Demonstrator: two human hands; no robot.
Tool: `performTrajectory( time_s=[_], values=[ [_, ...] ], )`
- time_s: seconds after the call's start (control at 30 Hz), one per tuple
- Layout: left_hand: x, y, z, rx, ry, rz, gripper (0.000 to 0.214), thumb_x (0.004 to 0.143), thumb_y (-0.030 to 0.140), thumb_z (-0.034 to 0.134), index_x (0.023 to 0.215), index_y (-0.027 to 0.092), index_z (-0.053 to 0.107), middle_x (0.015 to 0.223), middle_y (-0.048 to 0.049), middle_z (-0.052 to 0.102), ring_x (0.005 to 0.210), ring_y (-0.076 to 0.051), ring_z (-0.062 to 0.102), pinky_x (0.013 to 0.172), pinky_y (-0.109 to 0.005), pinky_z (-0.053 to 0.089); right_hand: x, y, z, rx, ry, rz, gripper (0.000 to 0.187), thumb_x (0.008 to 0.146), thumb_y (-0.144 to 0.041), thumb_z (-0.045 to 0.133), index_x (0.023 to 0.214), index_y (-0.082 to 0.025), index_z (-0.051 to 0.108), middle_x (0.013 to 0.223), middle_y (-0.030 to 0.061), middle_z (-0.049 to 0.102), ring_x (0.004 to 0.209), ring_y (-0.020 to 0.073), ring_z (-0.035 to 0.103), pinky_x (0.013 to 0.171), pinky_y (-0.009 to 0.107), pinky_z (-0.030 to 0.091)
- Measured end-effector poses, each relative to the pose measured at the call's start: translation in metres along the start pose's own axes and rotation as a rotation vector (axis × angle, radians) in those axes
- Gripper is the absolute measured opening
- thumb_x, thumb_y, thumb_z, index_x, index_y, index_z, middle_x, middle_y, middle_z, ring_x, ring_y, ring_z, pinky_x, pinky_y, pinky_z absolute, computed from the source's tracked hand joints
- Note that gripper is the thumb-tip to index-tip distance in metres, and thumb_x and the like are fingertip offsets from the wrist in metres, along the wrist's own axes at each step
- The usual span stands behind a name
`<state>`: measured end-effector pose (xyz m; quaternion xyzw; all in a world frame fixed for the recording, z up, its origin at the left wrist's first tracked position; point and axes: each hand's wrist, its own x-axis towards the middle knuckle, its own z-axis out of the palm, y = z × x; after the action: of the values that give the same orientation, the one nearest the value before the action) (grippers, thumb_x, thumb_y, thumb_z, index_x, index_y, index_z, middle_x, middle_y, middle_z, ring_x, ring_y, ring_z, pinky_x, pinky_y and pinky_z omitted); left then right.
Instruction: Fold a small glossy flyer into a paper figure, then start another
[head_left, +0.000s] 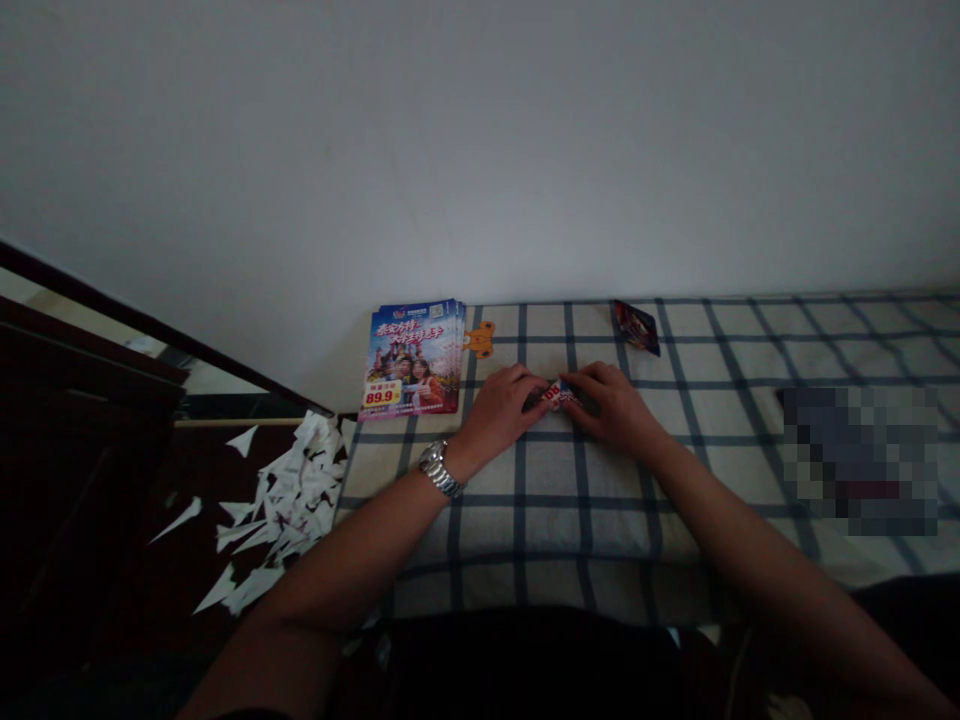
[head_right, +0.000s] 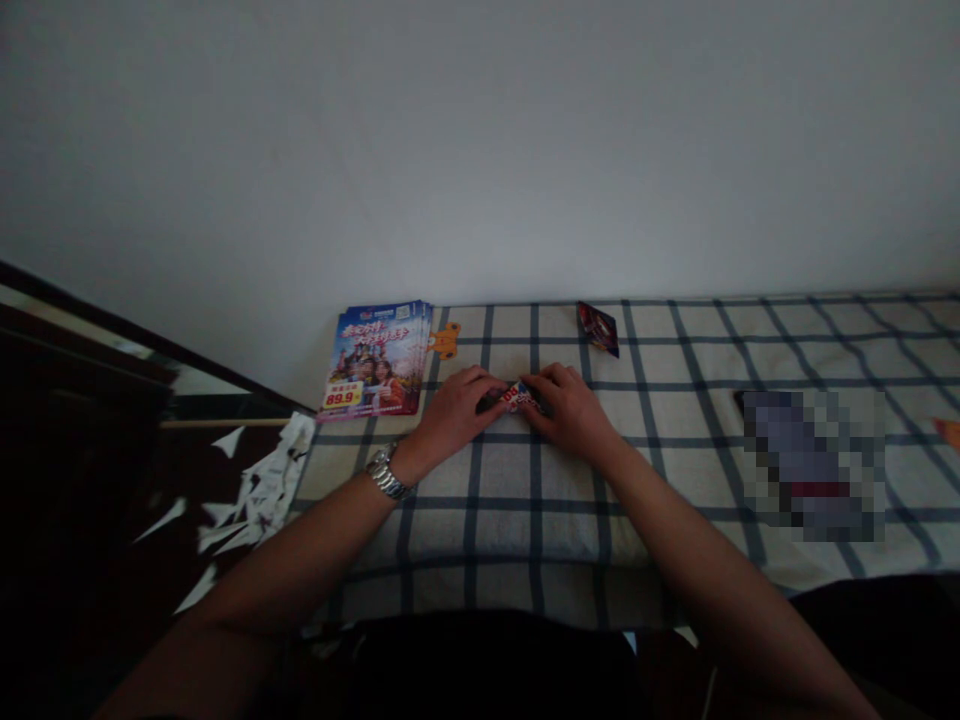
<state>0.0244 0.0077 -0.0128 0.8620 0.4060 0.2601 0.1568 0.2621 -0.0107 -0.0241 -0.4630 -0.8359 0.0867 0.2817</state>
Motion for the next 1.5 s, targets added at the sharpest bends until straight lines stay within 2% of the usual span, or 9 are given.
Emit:
performTrajectory(
  time_s=[0.23, 0.4, 0.53, 0.67, 0.87, 1.03, 1.2, 1.33, 1.5],
  values=[
    [0.0, 0.001, -0.001, -0.004, 0.006, 0.029, 0.024, 0.101, 0.041, 0.067, 0.113, 0.02, 0.07, 0.105, -0.0049, 0.065, 0.099, -0.022, 0.063, 0.089, -0.037, 0.051, -0.001, 0.002, 0.001, 0.013, -0.016, -0.001, 0.036, 0.099, -0.039, 0.065, 0.13, -0.021, 0.067, 0.114, 0.0144, 0.062, 0.103, 0.0318, 0.062, 0.093, 0.051, 0.056],
    [-0.001, 0.002, 0.0, 0.004, 0.031, 0.031, 0.026, 0.1, 0.039, 0.068, 0.118, 0.02, 0.068, 0.11, -0.006, 0.064, 0.104, -0.023, 0.062, 0.093, -0.039, 0.052, 0.001, 0.0, -0.002, 0.067, -0.009, 0.017, 0.034, 0.096, -0.034, 0.069, 0.127, -0.02, 0.064, 0.117, 0.0144, 0.066, 0.108, 0.0327, 0.063, 0.096, 0.051, 0.054],
    [-0.002, 0.001, 0.0, -0.009, 0.034, 0.032, 0.025, 0.101, 0.04, 0.067, 0.117, 0.021, 0.068, 0.112, -0.0064, 0.063, 0.106, -0.023, 0.062, 0.093, -0.039, 0.054, 0.001, -0.003, -0.004, 0.124, -0.024, 0.056, 0.034, 0.095, -0.034, 0.069, 0.127, -0.023, 0.061, 0.111, 0.0113, 0.071, 0.104, 0.0312, 0.066, 0.092, 0.048, 0.055],
    [-0.002, 0.002, -0.003, -0.068, 0.028, 0.04, 0.023, 0.101, 0.038, 0.067, 0.116, 0.02, 0.066, 0.113, -0.0066, 0.065, 0.109, -0.023, 0.063, 0.096, -0.04, 0.053, 0.0, -0.006, -0.006, 0.235, -0.014, 0.123, 0.034, 0.094, -0.036, 0.07, 0.124, -0.025, 0.06, 0.107, 0.0086, 0.073, 0.099, 0.0279, 0.069, 0.087, 0.043, 0.057],
    [-0.002, 0.007, -0.006, -0.291, -0.014, -0.037, 0.019, 0.103, 0.036, 0.063, 0.119, 0.024, 0.064, 0.11, -0.0029, 0.074, 0.1, -0.019, 0.071, 0.089, -0.034, 0.057, 0.0, -0.01, -0.01, 0.431, -0.01, 0.191, 0.029, 0.096, -0.037, 0.067, 0.122, -0.025, 0.06, 0.105, 0.0062, 0.073, 0.089, 0.0222, 0.07, 0.077, 0.036, 0.058],
    [-0.002, 0.008, -0.008, -0.355, 0.038, -0.002, 0.018, 0.104, 0.033, 0.063, 0.12, 0.024, 0.065, 0.115, -0.0029, 0.074, 0.104, -0.017, 0.071, 0.095, -0.034, 0.057, 0.0, -0.01, -0.009, 0.515, 0.008, 0.221, 0.035, 0.095, -0.042, 0.07, 0.124, -0.026, 0.059, 0.109, 0.0065, 0.073, 0.095, 0.0232, 0.071, 0.082, 0.037, 0.06],
    [-0.002, 0.007, -0.01, -0.346, 0.058, 0.014, 0.013, 0.103, 0.03, 0.064, 0.113, 0.023, 0.069, 0.109, -0.0027, 0.075, 0.101, -0.018, 0.071, 0.093, -0.034, 0.056, -0.001, -0.012, -0.01, 0.624, -0.016, 0.247, 0.043, 0.094, -0.047, 0.071, 0.13, -0.026, 0.058, 0.109, 0.0065, 0.075, 0.097, 0.0241, 0.072, 0.083, 0.038, 0.061],
    [-0.003, 0.006, -0.009, -0.356, 0.037, 0.038, 0.016, 0.102, 0.032, 0.066, 0.115, 0.024, 0.071, 0.108, -0.0025, 0.076, 0.099, -0.017, 0.072, 0.092, -0.033, 0.056, -0.001, -0.015, -0.012, 0.655, -0.058, 0.294, 0.033, 0.096, -0.051, 0.068, 0.113, -0.023, 0.067, 0.095, 0.0051, 0.077, 0.083, 0.0217, 0.073, 0.074, 0.034, 0.059],
    [-0.003, 0.009, -0.009, -0.383, 0.017, 0.023, 0.016, 0.102, 0.034, 0.067, 0.113, 0.025, 0.072, 0.109, -0.0024, 0.077, 0.099, -0.017, 0.072, 0.093, -0.034, 0.056, 0.0, -0.014, -0.013, 0.515, -0.053, 0.31, 0.031, 0.097, -0.053, 0.066, 0.101, -0.022, 0.072, 0.085, 0.0035, 0.077, 0.074, 0.0198, 0.07, 0.066, 0.031, 0.054]
  ],
)
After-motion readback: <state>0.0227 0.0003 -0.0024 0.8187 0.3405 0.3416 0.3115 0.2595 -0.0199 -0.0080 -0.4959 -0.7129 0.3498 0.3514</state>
